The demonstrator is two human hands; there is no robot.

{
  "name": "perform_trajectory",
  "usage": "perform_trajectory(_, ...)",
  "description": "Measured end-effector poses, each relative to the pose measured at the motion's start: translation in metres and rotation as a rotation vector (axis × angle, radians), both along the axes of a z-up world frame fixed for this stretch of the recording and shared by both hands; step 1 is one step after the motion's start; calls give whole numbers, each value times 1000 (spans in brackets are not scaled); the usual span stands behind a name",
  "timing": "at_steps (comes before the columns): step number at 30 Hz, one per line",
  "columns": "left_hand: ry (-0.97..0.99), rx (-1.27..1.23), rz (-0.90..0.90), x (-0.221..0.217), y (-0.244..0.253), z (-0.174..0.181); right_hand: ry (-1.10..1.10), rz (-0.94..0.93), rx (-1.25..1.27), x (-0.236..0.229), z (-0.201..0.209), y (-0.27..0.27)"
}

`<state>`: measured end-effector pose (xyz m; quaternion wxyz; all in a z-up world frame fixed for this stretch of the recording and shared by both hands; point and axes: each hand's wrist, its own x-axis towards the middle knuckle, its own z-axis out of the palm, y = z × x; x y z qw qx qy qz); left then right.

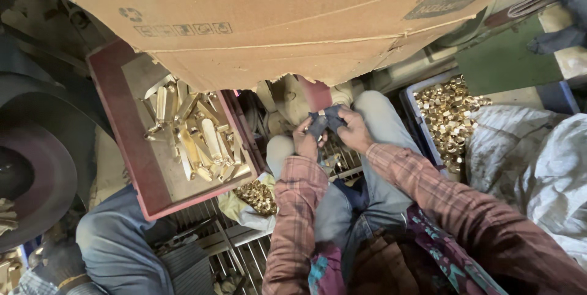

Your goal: The person sits on the floor and repeatedly rubs small brass-colored metal parts against a rotating grinding wheel using a cloth. The person picks up parts from a nearby tray, rubs them on the wheel, and places them back into the tray.

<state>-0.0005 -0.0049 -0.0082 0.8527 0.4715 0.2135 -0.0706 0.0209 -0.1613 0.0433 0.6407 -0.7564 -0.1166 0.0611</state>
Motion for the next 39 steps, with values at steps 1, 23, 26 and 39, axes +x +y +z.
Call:
perform_trajectory(1,8,-1,10,1,0,-4,7,-5,-13,0,-1,1)
perform_trajectory(23,-87,138,-119,-5,9,7,155,74,304,1,-24,-13)
perform_trajectory(26,-103,173,-152,-7,7,22,271,96,360,2,-30,-17)
perform_trajectory(39,-71,0,-51,1,0,-15,11,-35,17,4,-21,-4)
